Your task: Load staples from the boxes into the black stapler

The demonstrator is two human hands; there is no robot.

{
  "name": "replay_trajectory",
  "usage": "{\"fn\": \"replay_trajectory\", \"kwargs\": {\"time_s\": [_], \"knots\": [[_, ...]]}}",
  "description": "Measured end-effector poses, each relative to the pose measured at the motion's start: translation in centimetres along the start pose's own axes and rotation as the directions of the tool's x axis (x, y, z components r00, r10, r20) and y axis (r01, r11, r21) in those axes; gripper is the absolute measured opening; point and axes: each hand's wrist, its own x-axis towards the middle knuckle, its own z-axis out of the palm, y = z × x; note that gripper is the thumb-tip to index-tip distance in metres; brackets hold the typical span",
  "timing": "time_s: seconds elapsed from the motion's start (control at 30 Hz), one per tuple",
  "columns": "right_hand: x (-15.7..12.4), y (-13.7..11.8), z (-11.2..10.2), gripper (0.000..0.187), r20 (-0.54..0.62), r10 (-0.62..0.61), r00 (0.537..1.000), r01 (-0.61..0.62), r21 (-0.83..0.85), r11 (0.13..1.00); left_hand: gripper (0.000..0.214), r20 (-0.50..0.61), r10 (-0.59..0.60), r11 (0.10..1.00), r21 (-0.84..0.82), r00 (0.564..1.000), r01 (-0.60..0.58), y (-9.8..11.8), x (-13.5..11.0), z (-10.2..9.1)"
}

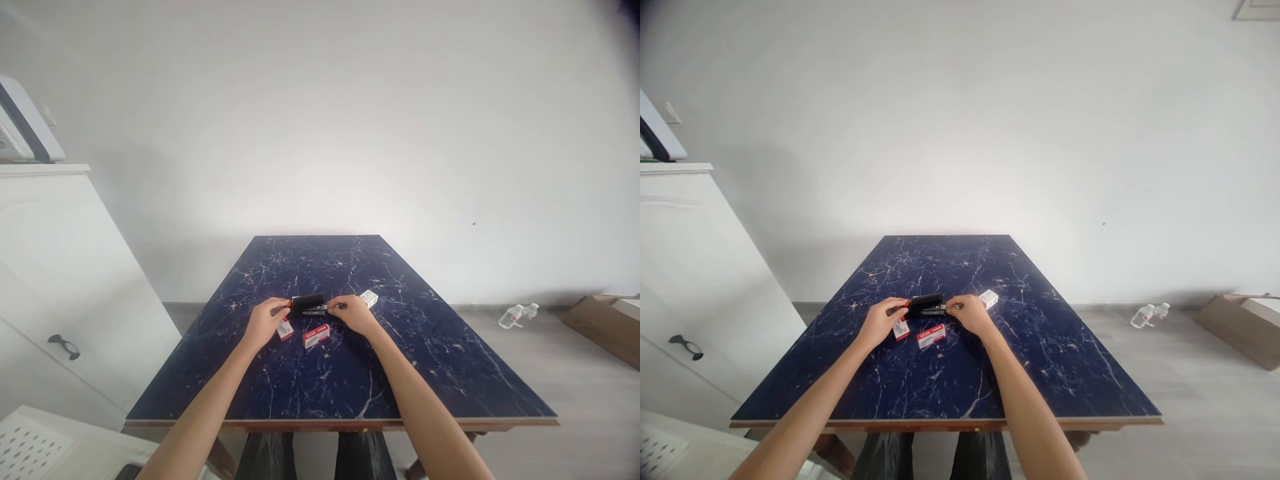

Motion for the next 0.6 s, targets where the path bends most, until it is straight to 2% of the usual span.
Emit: {"fn": "replay_trajectory", "kwargs": {"time_s": [0.07, 0.13, 0.23, 0.3, 0.43, 0.6], "knots": [[-0.1, -0.2, -0.3, 0.013, 0.002, -0.021, 1.0, 0.021, 0.004, 1.0, 0.026, 0.005, -0.009, 1.0, 0.001, 1.0, 0.009, 0.1, 0.0, -0.1], [-0.5, -0.5, -0.6, 0.011, -0.063, -0.011, 0.998, 0.01, -0.015, 1.0, 0.026, 0.013, -0.017, 1.0, 0.014, 1.0, 0.017, 0.0, 0.0, -0.1], [-2.1, -0.9, -0.8, 0.011, -0.256, 0.129, 0.958, -0.151, -0.068, 0.986, 0.036, 0.026, -0.028, 0.998, 0.06, 0.999, 0.026, -0.4, 0.0, -0.1], [-3.4, -1.3, -0.3, 0.013, -0.308, 0.207, 0.929, -0.237, -0.062, 0.97, 0.047, 0.047, -0.045, 0.996, 0.081, 0.998, 0.041, -0.8, 0.0, -0.1], [-5.4, -2.7, 1.7, 0.022, -0.186, 0.24, 0.953, -0.251, -0.039, 0.967, 0.054, 0.084, -0.094, 0.992, 0.087, 0.992, 0.087, -1.3, 0.0, 0.0], [-6.0, -4.3, 3.3, 0.043, -0.169, 0.152, 0.974, -0.182, -0.181, 0.966, 0.052, 0.092, -0.138, 0.99, 0.057, 0.986, 0.133, -1.0, 0.0, -0.1]]}}
